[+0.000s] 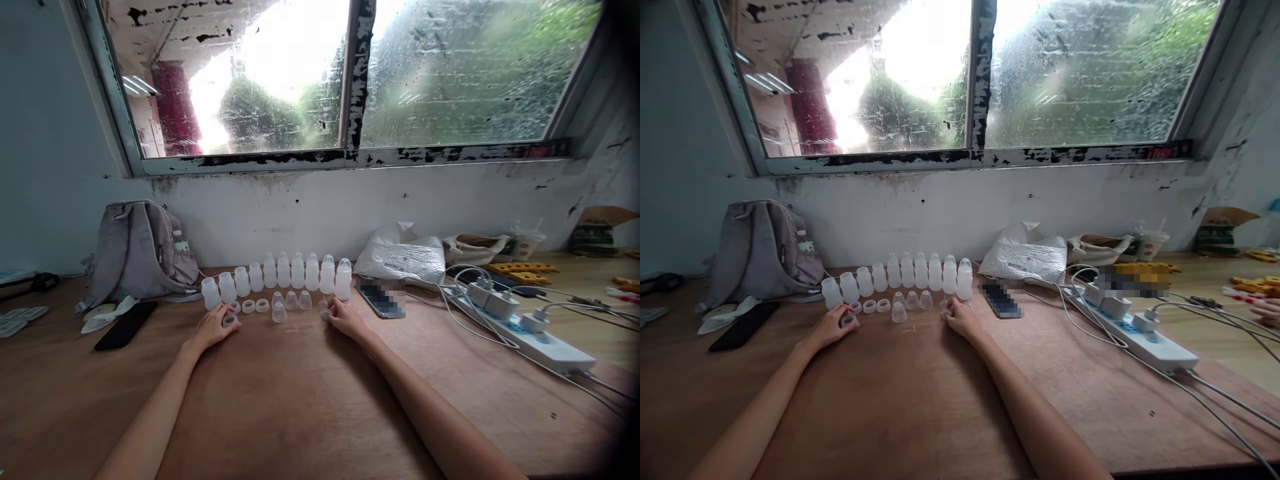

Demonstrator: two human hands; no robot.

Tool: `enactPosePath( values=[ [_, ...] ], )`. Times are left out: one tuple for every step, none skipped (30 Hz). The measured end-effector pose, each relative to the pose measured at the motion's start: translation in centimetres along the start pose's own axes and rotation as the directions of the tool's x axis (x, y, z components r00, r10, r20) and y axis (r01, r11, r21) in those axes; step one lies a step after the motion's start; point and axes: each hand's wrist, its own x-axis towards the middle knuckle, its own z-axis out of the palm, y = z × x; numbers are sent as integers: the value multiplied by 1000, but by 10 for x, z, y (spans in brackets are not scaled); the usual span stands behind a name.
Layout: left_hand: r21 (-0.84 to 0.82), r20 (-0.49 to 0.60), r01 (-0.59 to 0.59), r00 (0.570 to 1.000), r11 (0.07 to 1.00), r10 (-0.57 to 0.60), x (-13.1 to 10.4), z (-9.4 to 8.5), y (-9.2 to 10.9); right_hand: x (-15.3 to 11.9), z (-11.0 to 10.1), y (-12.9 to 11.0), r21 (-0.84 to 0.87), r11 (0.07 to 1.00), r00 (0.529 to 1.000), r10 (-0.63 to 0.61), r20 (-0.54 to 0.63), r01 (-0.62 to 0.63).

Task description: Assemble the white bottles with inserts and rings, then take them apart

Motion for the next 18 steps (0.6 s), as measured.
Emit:
enactPosePath(
  values=[
    [8,-19,-6,1000,1000,7,0,1,-1,0,0,0,1,1000,1000,-3,-1,3],
    [16,-34,-11,999,1000,12,0,2,-2,0,0,0,1,1000,1000,-7,-2,7],
    [27,-44,-10,999,1000,12,1,3,-4,-1,0,0,1,1000,1000,-10,-5,10],
    [39,-46,-2,999,999,4,1,5,-5,-1,1,0,1,1000,1000,-12,-7,12],
    [52,-41,12,999,999,-10,1,7,-6,-1,1,1,1,1000,1000,-15,-11,15],
    [65,-31,31,999,997,-29,1,9,-7,-1,2,1,1,1000,1000,-17,-14,17],
    [77,-19,49,999,996,-48,1,11,-7,-1,2,1,0,1000,1000,-20,-17,20],
    [84,-3,62,998,995,-62,1,13,-7,0,2,2,-1,1000,1000,-22,-19,21],
    [87,15,72,997,994,-73,1,15,-7,0,3,2,-1,1000,1000,-23,-19,23],
    [88,36,79,996,993,-82,1,16,-6,0,3,2,-2,1000,1000,-25,-19,25],
    [90,56,86,994,992,-91,1,17,-4,0,3,3,-2,1000,999,-26,-17,26],
    [92,72,95,992,991,-102,1,17,-2,0,3,3,-2,1000,999,-28,-16,28],
    [97,83,107,990,990,-116,1,17,0,1,4,3,-2,1000,999,-30,-15,30],
    [103,90,122,987,987,-131,1,16,3,1,4,3,-2,999,999,-32,-14,32],
    [111,93,136,985,984,-147,2,16,5,1,4,3,-2,999,999,-33,-14,33],
    [118,96,148,983,982,-160,2,15,7,1,4,3,-3,999,999,-33,-14,33],
    [123,97,157,981,980,-170,3,15,9,1,4,4,-4,999,999,-33,-14,33],
    [126,98,161,980,979,-174,3,14,11,1,4,4,-5,999,999,-33,-14,33]
  ],
)
